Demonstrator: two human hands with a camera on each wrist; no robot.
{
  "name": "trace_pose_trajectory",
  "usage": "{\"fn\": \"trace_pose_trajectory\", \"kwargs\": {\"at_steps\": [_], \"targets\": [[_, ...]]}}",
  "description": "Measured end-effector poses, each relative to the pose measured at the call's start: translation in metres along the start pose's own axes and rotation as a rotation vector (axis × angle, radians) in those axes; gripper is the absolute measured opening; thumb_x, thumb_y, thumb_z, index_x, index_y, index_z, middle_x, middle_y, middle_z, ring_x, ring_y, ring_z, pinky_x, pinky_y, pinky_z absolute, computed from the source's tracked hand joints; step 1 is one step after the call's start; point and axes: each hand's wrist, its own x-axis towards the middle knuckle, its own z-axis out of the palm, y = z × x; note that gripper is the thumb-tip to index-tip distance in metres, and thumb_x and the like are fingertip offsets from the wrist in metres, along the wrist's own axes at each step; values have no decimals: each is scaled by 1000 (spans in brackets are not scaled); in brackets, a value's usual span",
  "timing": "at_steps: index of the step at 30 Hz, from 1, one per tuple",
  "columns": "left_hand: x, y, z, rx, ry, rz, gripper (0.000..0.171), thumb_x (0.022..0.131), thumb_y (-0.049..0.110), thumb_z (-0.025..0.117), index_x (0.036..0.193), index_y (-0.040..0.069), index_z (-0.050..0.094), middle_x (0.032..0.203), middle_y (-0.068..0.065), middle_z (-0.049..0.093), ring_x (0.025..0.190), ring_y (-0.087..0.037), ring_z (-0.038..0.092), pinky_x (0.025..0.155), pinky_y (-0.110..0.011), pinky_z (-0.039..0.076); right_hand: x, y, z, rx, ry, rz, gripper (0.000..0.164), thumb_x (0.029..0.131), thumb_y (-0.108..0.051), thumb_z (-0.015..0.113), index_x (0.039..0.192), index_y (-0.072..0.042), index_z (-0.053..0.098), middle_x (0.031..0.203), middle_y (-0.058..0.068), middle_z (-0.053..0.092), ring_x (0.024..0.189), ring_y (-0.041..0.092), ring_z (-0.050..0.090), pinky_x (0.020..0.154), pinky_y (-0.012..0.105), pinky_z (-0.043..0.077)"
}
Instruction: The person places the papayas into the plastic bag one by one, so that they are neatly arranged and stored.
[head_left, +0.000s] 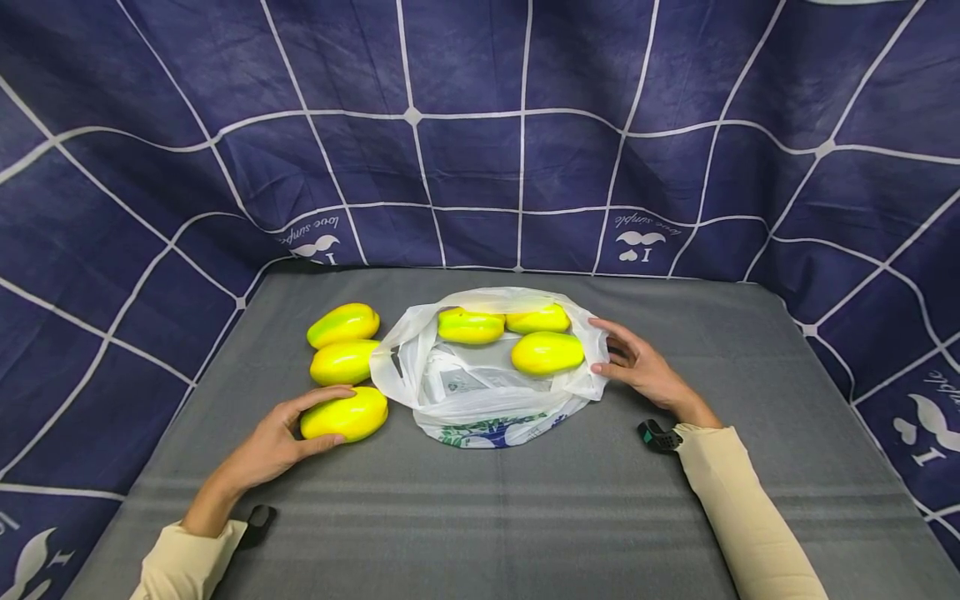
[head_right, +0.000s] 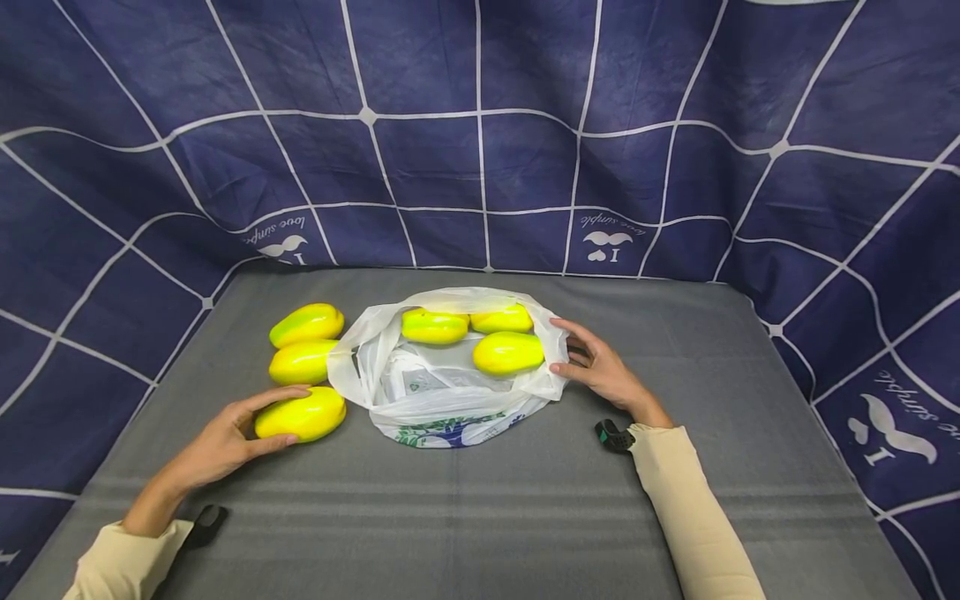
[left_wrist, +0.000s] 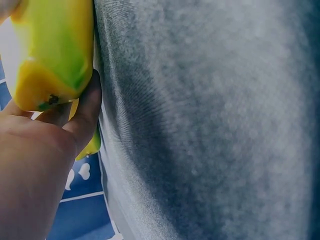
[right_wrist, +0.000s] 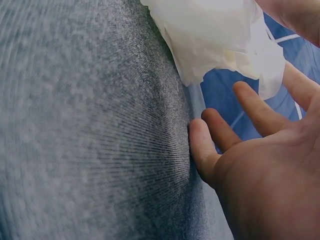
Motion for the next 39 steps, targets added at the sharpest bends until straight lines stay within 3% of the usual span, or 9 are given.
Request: {"fn": "trace_pose_trajectory", "kwargs": {"at_steps": [17, 34, 39], "targets": [[-1, 2, -1, 35, 3, 23, 63, 84, 13, 81, 141, 20, 58, 141, 0, 59, 131, 5, 45, 104, -6, 30, 0, -1, 1, -2, -2, 8, 79, 89, -5, 75, 156, -12, 35, 164, 13, 26, 148, 35, 27, 105, 13, 38], [0, 26, -16, 61, 30, 23, 63, 83, 9, 81, 140, 21, 58, 141, 2, 57, 128, 1, 48, 99, -9, 34, 0, 0, 1, -6, -11, 14, 79, 88, -7, 76, 156, -13, 35, 165, 10, 25, 147, 35, 29, 104, 12, 39], [3, 34, -23, 85, 39, 32, 65, 82, 8, 82, 141, 21, 58, 143, 1, 55, 133, 4, 42, 102, -6, 30, 0, 1, 1, -5, -10, 12, 79, 88, -7, 76, 156, -14, 35, 164, 10, 25, 147, 36, 30, 104, 11, 39]]}}
